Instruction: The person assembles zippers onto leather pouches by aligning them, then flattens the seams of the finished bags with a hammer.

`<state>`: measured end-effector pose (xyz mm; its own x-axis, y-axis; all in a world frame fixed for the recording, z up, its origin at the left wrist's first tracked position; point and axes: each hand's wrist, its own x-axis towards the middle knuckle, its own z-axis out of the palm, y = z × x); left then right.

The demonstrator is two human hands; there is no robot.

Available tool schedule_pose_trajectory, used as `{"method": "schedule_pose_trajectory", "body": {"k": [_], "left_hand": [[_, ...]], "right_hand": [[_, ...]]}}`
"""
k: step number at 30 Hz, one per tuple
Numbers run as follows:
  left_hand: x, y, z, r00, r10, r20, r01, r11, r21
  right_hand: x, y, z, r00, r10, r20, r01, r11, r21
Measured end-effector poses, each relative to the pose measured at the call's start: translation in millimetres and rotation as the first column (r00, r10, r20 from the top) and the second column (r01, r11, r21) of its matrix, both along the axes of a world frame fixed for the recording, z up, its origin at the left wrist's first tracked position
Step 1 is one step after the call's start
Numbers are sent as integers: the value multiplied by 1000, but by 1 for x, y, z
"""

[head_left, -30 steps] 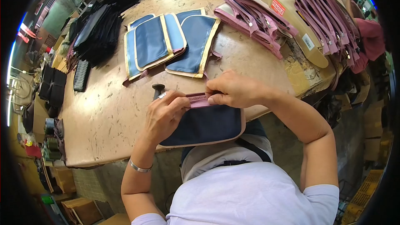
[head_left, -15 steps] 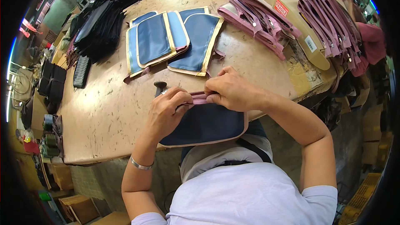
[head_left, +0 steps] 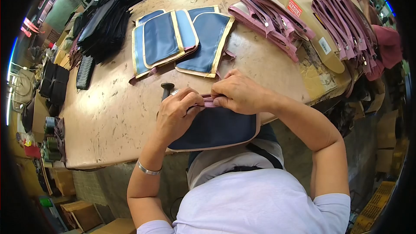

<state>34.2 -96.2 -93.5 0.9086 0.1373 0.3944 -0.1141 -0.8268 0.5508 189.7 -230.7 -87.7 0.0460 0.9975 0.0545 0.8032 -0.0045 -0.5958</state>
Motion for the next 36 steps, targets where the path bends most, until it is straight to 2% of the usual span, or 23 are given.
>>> {"method": "schedule_pose_trajectory", "body": {"k": [2, 11, 14, 17, 19, 22, 25, 29, 32, 36], "left_hand": [[0, 0, 0, 1000, -14, 4, 14, 1000, 10], [2, 0, 0, 1000, -5, -4, 5, 1000, -16], [4, 1, -2, 999, -21, 32, 21, 1000, 9], [3, 2, -3, 998, -24, 60, 21, 998, 58], [2, 3, -4, 997, -28, 79, 19, 994, 107], [3, -1, -3, 997, -23, 80, 16, 997, 79], [-3, 8, 13, 993, -59, -102, 69, 993, 98], [-16, 27, 25, 947, -103, -303, 72, 991, -112], [-20, 22, 14, 971, -96, -217, 76, 992, -97], [-22, 17, -5, 992, -125, 29, 124, 992, 38]], "right_hand": [[2, 3, 3, 999, -7, -43, 3, 994, -110], [-15, 4, -7, 990, -75, 118, 52, 980, 191], [-14, 6, -6, 992, -75, 104, 59, 987, 148], [-4, 10, 1, 999, -17, -46, 20, 998, 58], [-5, 12, 3, 994, -38, -106, 43, 998, 43], [-9, 14, 6, 981, -70, -180, 67, 997, -24], [-5, 14, 6, 969, -63, -239, 51, 997, -57], [7, 8, 8, 949, -15, -315, -12, 996, -86], [10, 4, 7, 946, -6, -325, -34, 992, -118], [12, 1, 8, 935, 1, -355, -56, 988, -142]]}}
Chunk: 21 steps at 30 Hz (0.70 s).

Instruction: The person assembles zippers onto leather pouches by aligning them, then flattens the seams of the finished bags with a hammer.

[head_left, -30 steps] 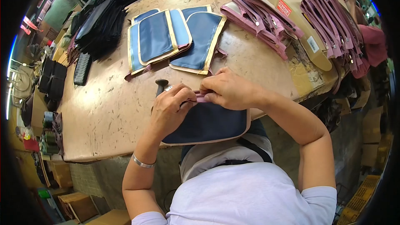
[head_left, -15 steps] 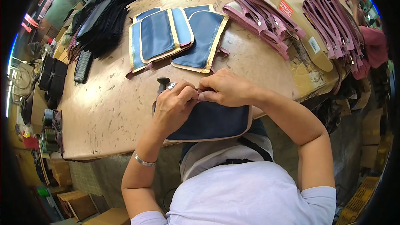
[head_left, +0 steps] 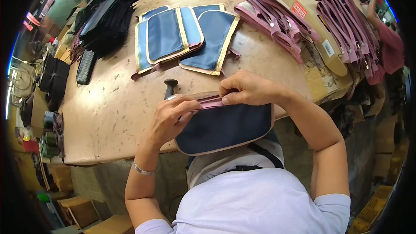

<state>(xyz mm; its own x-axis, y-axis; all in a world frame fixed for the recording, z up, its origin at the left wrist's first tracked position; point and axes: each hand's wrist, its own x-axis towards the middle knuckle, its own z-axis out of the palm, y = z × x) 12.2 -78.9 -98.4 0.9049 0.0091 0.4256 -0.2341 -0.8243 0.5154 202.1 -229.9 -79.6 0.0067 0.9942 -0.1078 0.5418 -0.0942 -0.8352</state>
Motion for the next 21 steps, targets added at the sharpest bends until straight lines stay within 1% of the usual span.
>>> {"method": "schedule_pose_trajectory", "body": {"k": [2, 5, 8, 14, 17, 20, 21], "left_hand": [[-2, -2, -3, 997, 7, 75, -6, 1000, -8], [-4, -3, -3, 995, 10, 95, -7, 999, -33], [-2, -6, -2, 995, -4, 104, 9, 999, -46], [0, -9, 1, 991, 22, 128, -13, 998, -69], [0, -10, 2, 996, 15, 86, -11, 998, -54], [0, -12, 3, 998, 31, 62, -27, 998, -64], [1, -11, 3, 998, 30, 56, -26, 996, -83]], "right_hand": [[0, 0, 1, 1000, 5, 6, -5, 1000, 30], [-7, -1, -4, 998, -46, 41, 41, 992, 119], [-17, -1, -2, 973, -52, 226, -10, 964, 266], [-20, 0, -3, 942, -43, 333, -16, 985, 173], [-18, 1, -4, 944, -15, 330, -23, 993, 113], [-18, 2, -6, 936, 4, 353, -50, 991, 121], [-20, 1, -6, 944, -11, 331, -43, 987, 158]]}}
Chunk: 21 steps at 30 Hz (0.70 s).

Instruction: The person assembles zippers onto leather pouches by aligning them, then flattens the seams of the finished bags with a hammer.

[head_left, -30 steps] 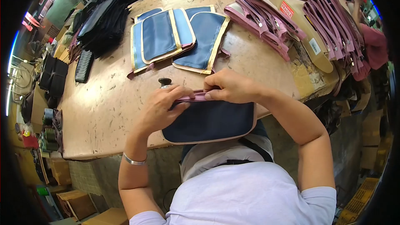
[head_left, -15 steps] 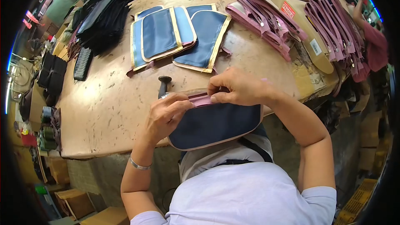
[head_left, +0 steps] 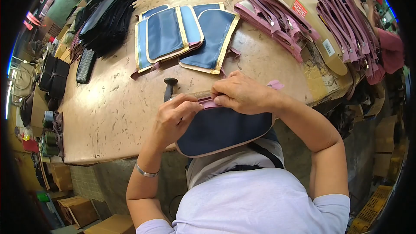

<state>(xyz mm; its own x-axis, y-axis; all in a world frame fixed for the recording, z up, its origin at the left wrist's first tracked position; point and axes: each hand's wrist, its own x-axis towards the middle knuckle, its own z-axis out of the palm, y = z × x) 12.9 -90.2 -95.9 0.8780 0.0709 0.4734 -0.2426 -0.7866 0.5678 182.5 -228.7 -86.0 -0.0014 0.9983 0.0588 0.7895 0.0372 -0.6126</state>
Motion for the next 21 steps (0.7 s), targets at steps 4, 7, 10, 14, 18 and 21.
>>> {"method": "schedule_pose_trajectory", "body": {"k": [4, 7, 10, 14, 18, 21], "left_hand": [[2, 1, 0, 1000, -18, -3, 18, 998, -67], [3, 0, 0, 1000, -26, 3, 27, 995, -100], [3, -2, 1, 1000, -13, -18, 10, 993, -119], [1, -4, 2, 1000, 10, -20, -12, 998, -67], [3, -6, 2, 1000, 12, -5, -12, 997, -82], [4, -5, -1, 1000, 15, 9, -15, 997, -81]], "right_hand": [[-7, 1, -2, 1000, -8, -25, 11, 994, 113], [-5, 5, 1, 996, -8, -86, 14, 998, 65], [-1, 7, 1, 984, -9, -175, 12, 1000, 17], [0, 10, 6, 949, -57, -311, 12, 990, -144], [-5, 11, 3, 935, -63, -350, 32, 995, -94], [-5, 12, 5, 948, -51, -314, 28, 997, -78]]}}
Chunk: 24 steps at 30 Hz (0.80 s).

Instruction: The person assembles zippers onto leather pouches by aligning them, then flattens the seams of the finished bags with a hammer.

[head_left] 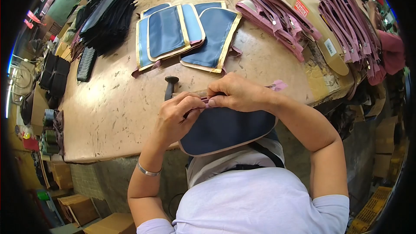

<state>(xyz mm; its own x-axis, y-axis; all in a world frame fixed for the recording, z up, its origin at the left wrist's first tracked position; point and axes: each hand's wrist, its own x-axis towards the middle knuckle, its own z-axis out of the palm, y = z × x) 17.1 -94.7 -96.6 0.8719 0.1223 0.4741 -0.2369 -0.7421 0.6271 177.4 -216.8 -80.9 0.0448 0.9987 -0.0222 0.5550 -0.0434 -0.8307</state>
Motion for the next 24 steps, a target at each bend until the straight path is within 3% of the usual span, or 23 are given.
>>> {"method": "schedule_pose_trajectory", "body": {"k": [5, 8, 11, 14, 24], "left_hand": [[-6, 7, 2, 999, 27, -35, -27, 1000, 14], [-9, 7, -2, 999, 23, 47, -28, 994, 103], [-8, 5, -1, 996, 34, 84, -39, 998, 56], [-7, 5, -1, 996, 45, 71, -45, 999, 4], [-8, 2, 0, 998, 54, 26, -53, 998, -34]], "right_hand": [[5, -3, -2, 1000, 9, 26, -9, 1000, 26], [4, -4, -7, 1000, 15, 18, -17, 997, 76], [2, -1, -16, 1000, -16, 11, 13, 973, 229], [-1, -1, -10, 998, -24, 50, 12, 971, 238], [-2, 5, -4, 992, -48, -115, 41, 997, -62]]}}
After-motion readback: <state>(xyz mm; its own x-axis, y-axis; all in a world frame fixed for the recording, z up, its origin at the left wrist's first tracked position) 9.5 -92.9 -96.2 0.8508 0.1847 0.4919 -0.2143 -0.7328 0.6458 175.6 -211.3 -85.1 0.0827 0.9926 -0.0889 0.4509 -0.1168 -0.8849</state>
